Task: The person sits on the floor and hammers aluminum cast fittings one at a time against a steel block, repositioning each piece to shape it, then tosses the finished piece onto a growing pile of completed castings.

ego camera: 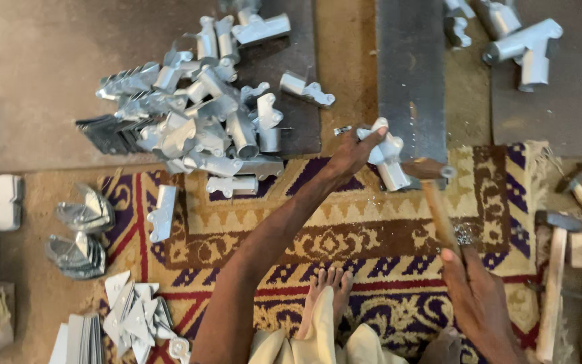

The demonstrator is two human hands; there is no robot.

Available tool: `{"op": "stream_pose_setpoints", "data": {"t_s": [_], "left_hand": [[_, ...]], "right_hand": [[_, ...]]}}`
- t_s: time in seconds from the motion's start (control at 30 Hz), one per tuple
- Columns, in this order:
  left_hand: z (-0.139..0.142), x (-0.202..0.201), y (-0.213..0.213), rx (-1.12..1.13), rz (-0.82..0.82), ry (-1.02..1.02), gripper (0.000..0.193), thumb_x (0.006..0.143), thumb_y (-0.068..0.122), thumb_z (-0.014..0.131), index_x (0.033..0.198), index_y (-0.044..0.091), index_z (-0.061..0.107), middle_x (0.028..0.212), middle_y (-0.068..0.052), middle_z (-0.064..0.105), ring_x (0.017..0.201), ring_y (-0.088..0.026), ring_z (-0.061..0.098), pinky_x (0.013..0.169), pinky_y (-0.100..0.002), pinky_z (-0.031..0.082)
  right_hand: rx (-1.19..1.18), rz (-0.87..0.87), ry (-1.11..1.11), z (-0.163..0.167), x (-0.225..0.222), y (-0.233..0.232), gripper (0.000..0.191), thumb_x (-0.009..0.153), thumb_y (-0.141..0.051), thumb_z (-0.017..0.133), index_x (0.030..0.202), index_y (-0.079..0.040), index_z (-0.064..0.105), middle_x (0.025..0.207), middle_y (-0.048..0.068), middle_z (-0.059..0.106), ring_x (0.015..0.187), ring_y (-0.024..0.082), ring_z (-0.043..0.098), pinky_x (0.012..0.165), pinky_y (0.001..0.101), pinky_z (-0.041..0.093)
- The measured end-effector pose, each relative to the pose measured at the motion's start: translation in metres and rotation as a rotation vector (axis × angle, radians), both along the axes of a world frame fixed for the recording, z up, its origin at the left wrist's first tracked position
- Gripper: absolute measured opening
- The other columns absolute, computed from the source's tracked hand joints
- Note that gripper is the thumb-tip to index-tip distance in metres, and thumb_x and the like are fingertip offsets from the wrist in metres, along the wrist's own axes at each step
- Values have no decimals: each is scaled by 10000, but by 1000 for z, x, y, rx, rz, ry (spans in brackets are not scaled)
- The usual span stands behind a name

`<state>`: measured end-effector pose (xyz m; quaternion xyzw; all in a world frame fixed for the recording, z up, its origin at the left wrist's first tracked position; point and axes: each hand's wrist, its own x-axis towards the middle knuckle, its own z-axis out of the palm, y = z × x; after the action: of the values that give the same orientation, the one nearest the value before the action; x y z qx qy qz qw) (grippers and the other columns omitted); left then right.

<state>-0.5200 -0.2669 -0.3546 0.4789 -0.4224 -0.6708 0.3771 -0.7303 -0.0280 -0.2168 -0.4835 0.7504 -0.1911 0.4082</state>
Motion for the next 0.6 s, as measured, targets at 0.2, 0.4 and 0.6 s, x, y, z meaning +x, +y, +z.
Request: {"op": "stream_pose_setpoints", "data": {"t_s": [0.2, 0.4, 0.6], "left_hand": [[-2, 12, 2, -53, -46, 67, 602, 945, 488, 686, 1213, -49, 649, 1021, -140, 722, 922, -209, 669, 791, -367, 560], [5, 23, 10, -9, -31, 156, 555, 966, 492, 682, 1195, -12, 635, 1036, -117, 725, 956, -180, 692, 833, -324, 573], [25, 43, 16, 222, -10, 591, 459, 927, 416, 736, 1172, 55, 593, 1072, -159, 681, 948, -277, 717, 825, -424, 584]], "right_hand": [[162, 105, 169, 3, -4, 0, 512, 1046, -514, 476, 1056, -10, 566, 490, 128, 499, 360, 219, 480, 409, 434, 332], [224, -296, -341, -46, -1, -7, 548, 1052, -569, 431, 969, -31, 489, 596, 11, 412, 442, 115, 354, 365, 322, 290], [320, -346, -585, -87, 6, -25, 616, 1035, -645, 328, 944, -67, 522, 580, -15, 342, 418, 109, 296, 349, 304, 277]]}}
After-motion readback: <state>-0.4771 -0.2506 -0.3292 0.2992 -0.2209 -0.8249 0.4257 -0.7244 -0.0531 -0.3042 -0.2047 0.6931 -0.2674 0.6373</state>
